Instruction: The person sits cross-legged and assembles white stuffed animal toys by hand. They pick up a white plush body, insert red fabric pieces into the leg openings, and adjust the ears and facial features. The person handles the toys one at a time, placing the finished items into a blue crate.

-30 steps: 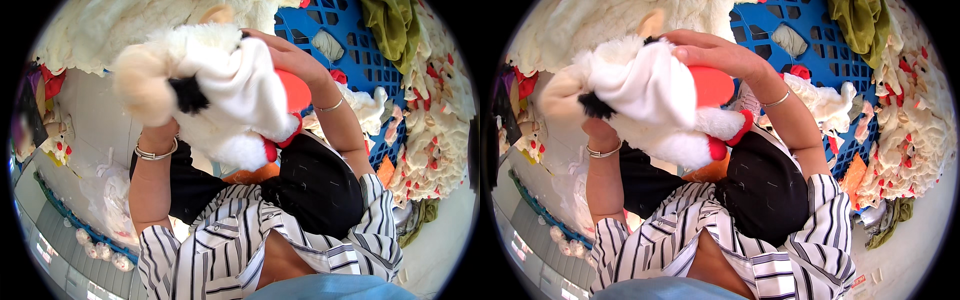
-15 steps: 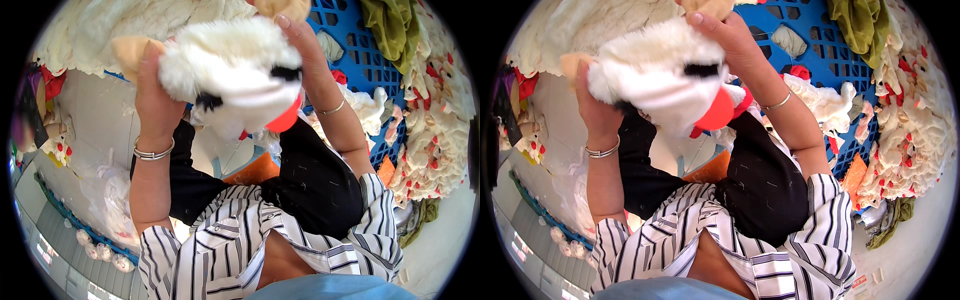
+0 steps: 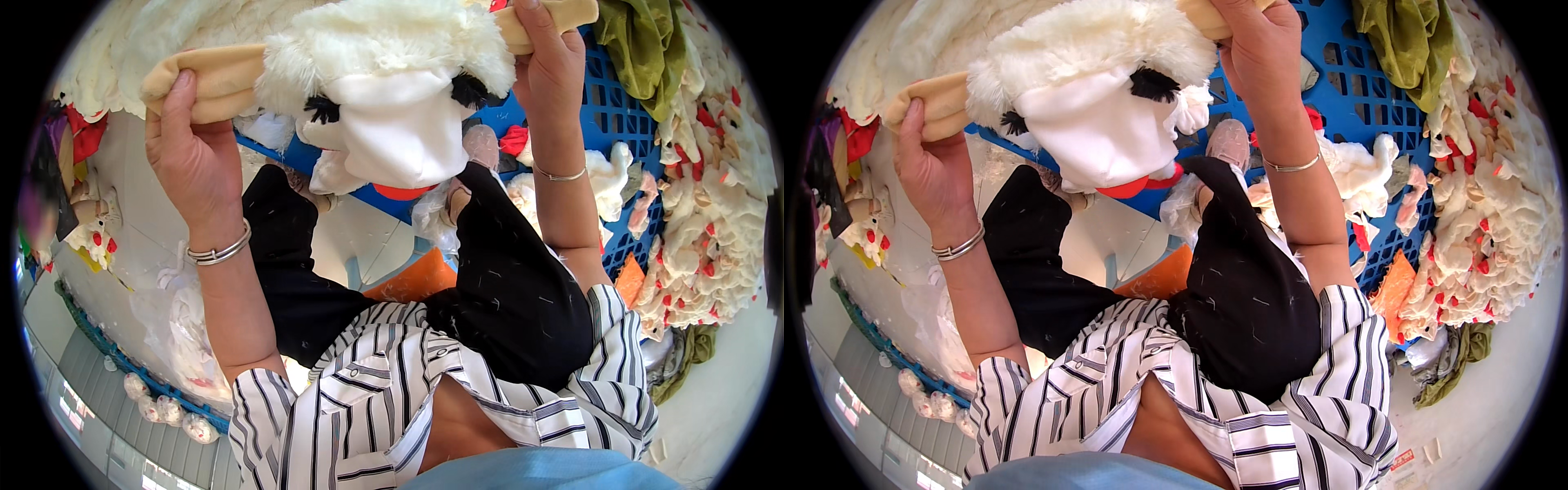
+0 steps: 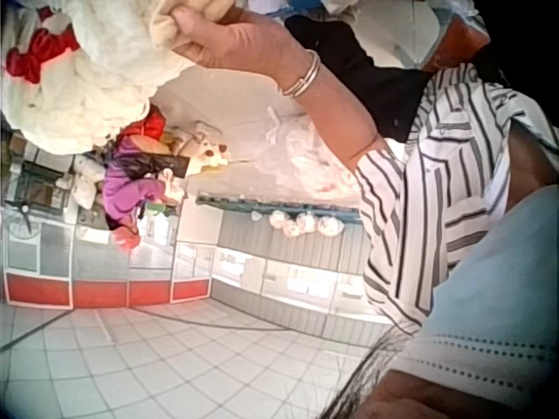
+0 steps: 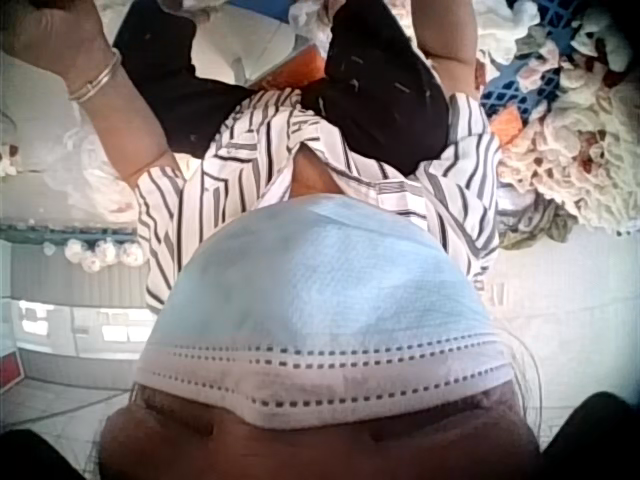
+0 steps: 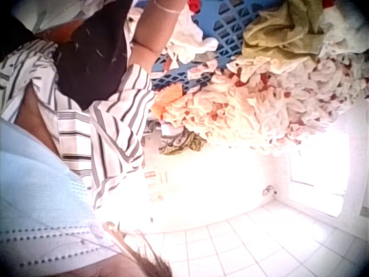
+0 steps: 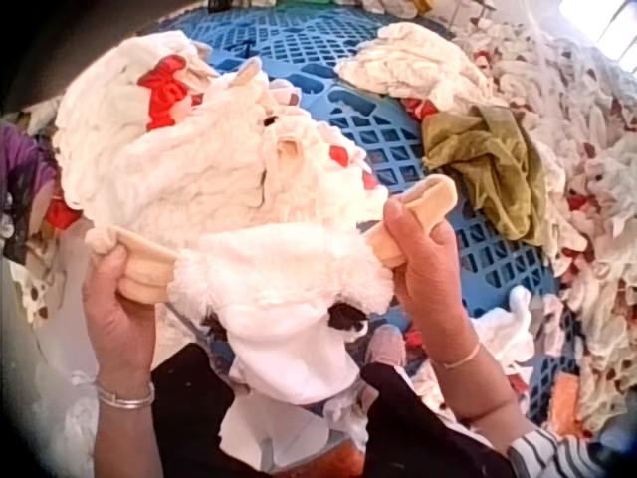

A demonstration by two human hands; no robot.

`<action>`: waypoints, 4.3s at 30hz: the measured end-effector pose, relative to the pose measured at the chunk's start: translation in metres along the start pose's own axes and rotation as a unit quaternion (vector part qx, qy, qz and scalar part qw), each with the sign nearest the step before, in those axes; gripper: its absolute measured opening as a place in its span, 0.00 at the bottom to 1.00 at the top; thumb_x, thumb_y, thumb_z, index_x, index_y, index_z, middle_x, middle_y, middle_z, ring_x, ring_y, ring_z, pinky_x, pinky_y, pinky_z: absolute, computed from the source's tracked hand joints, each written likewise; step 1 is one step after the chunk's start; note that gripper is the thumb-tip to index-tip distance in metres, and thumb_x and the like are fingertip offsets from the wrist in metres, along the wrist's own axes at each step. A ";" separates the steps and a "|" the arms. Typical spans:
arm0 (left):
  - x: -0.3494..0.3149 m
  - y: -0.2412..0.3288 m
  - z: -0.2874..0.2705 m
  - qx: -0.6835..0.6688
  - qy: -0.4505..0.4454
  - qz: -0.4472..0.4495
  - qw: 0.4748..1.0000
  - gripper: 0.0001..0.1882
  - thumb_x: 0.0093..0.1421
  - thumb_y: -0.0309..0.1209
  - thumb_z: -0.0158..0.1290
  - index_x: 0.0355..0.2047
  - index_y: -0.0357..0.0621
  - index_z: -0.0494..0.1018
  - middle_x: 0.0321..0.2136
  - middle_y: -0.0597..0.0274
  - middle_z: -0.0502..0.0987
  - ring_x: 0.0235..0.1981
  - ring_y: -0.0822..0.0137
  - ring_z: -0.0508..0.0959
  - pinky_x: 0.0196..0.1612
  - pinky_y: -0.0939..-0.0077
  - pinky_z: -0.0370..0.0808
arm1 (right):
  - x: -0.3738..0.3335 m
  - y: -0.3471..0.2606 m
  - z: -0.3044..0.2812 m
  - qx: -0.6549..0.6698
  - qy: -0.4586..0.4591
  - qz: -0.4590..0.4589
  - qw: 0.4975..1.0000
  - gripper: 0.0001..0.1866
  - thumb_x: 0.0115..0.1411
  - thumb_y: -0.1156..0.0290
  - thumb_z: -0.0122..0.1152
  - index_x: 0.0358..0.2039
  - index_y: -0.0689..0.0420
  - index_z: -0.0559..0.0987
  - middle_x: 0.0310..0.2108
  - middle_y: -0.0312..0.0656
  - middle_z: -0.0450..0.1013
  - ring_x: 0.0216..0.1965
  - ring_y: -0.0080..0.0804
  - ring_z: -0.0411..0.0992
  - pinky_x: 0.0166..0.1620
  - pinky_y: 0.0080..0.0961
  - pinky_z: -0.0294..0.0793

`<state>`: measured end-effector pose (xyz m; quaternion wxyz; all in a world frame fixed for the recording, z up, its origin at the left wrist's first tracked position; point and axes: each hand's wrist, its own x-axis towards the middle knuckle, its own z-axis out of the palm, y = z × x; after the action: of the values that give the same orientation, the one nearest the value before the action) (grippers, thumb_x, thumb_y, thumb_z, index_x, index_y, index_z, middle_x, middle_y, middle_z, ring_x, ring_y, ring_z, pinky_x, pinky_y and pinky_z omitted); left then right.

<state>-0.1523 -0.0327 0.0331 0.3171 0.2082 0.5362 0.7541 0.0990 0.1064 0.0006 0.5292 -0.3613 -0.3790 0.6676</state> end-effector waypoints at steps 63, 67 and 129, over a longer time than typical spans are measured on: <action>-0.047 -0.016 0.036 0.164 -0.221 -0.235 0.932 0.13 0.63 0.35 0.55 0.42 0.39 0.78 0.35 0.67 0.80 0.35 0.79 0.77 0.39 0.82 0.73 | -0.057 -0.007 0.040 -0.327 -0.435 -0.076 0.836 0.17 0.50 0.64 0.71 0.23 0.59 0.71 0.20 0.37 0.69 0.20 0.27 0.68 0.24 0.23 0.66; -0.048 -0.021 0.035 0.147 -0.212 -0.270 0.928 0.13 0.64 0.37 0.53 0.41 0.39 0.77 0.34 0.67 0.79 0.35 0.80 0.76 0.38 0.83 0.73 | -0.061 0.008 0.040 -0.398 -0.437 -0.086 0.802 0.16 0.51 0.64 0.70 0.24 0.60 0.72 0.18 0.39 0.67 0.19 0.32 0.67 0.24 0.23 0.66; -0.055 -0.021 0.039 0.099 -0.212 -0.264 0.936 0.21 0.69 0.42 0.42 0.42 0.35 0.75 0.33 0.66 0.78 0.32 0.80 0.75 0.36 0.85 0.72 | -0.056 0.017 0.032 -0.330 -0.419 -0.065 0.843 0.17 0.59 0.66 0.60 0.19 0.62 0.68 0.14 0.42 0.64 0.16 0.30 0.62 0.22 0.27 0.62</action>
<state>-0.0817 -0.0401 0.0277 0.5892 0.2447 0.5641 0.5242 0.0736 0.0449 0.0046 0.2114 -0.1751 -0.7854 0.5548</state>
